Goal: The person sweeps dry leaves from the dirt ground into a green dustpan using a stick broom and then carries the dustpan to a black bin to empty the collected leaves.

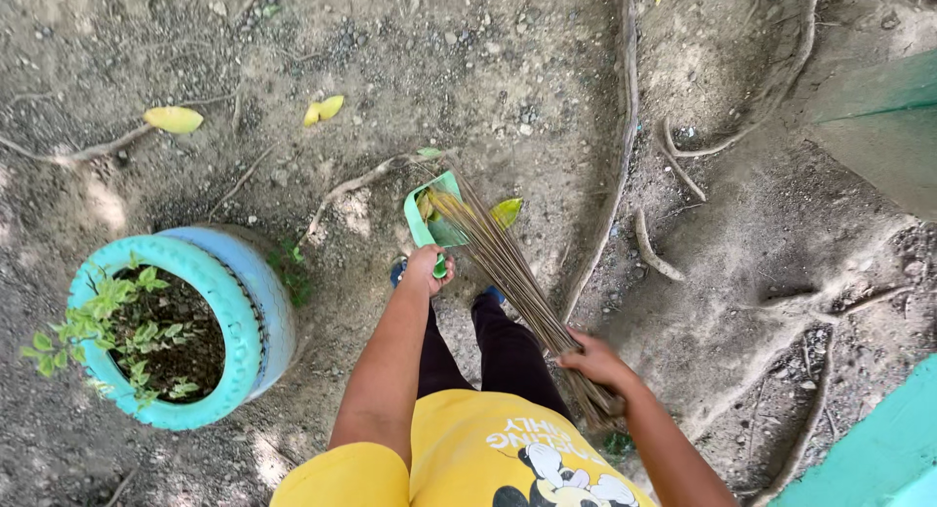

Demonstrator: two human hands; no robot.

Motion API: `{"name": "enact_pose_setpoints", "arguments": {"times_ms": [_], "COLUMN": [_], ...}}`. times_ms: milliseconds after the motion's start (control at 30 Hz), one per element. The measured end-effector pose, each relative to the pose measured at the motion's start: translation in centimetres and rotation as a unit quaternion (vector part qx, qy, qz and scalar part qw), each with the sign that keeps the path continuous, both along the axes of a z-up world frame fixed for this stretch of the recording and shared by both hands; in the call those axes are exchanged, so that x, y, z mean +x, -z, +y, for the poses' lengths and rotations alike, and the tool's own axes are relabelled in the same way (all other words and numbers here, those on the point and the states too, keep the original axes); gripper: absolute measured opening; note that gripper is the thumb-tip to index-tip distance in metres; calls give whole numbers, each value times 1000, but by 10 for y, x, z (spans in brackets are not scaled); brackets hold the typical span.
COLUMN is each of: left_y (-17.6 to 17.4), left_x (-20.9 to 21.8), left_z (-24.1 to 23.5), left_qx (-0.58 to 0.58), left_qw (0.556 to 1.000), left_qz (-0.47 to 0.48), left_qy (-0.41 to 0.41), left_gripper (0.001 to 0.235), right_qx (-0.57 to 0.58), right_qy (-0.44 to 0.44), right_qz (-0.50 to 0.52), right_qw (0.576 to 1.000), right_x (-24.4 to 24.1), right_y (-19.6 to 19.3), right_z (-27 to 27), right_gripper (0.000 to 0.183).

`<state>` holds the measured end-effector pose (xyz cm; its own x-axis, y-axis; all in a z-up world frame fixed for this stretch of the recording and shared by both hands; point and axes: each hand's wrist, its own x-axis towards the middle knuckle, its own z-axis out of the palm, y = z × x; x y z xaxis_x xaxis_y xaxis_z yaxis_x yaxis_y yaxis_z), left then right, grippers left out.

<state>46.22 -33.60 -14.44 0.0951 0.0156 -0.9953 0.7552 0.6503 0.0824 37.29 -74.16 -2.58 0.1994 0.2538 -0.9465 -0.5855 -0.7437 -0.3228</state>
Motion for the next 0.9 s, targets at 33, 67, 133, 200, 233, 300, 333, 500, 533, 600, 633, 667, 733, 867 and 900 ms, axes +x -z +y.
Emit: {"name": "enact_pose_setpoints", "arguments": {"times_ms": [33, 67, 133, 200, 233, 300, 333, 500, 533, 600, 633, 667, 733, 867, 900], "left_y": [-1, -3, -8, -7, -6, -4, -4, -18, -19, -21, -22, -23, -26, -51, -62], "left_x": [-4, -3, -6, -7, -9, -12, -11, -28, -26, -30, -35, -42, -53, -79, -84], "left_z": [3, 8, 16, 25, 28, 25, 25, 29, 33, 58, 76, 96, 138, 212, 226], "left_qx": [6, 6, -9, -17, -24, -32, -34, -12, -28, -29, -27, -29, -89, -152, -176], "left_qw": [1000, 1000, 1000, 1000, 1000, 999, 999, 995, 994, 994, 993, 993, 994, 988, 984], "left_qz": [-5, -10, 17, 9, 3, 9, 9, 20, 9, -5, -16, -18, -28, -23, -25], "left_qy": [-5, -7, -14, -5, 5, 15, 15, 100, 104, 110, 114, 116, 53, 20, -7], "left_gripper": [9, 9, 8, 10, 12, 14, 16, 14, 15, 17, 18, 18, 20, 23, 25], "right_qx": [-21, -40, -60, -105, -124, -124, -110, 56, 59, 20, -18, -19, -37, -31, 1], "right_qy": [-1, 0, 8, 55, 83, 135, 145, 296, 314, 223, 128, 130, 163, 240, 249], "right_qz": [3, 0, -9, -12, -12, 13, 21, 104, 125, 93, 66, 65, 80, 106, 76], "right_qw": [1000, 999, 998, 993, 989, 983, 983, 948, 939, 970, 989, 989, 983, 965, 966], "right_x": [-10, -16, -27, -35, -35, -36, -33, -72, -70, -68, -67, -67, -64, -59, -57], "right_y": [-24, -41, -52, -33, -18, -1, 3, -15, -32, -68, -84, -97, -117, -146, -156], "right_z": [-10, -13, -7, 10, 18, 55, 76, 125, 126, 132, 135, 139, 143, 153, 156], "right_gripper": [100, 102, 97, 89, 85, 78, 76, 77, 81, 81, 81, 81, 82, 84, 81]}}
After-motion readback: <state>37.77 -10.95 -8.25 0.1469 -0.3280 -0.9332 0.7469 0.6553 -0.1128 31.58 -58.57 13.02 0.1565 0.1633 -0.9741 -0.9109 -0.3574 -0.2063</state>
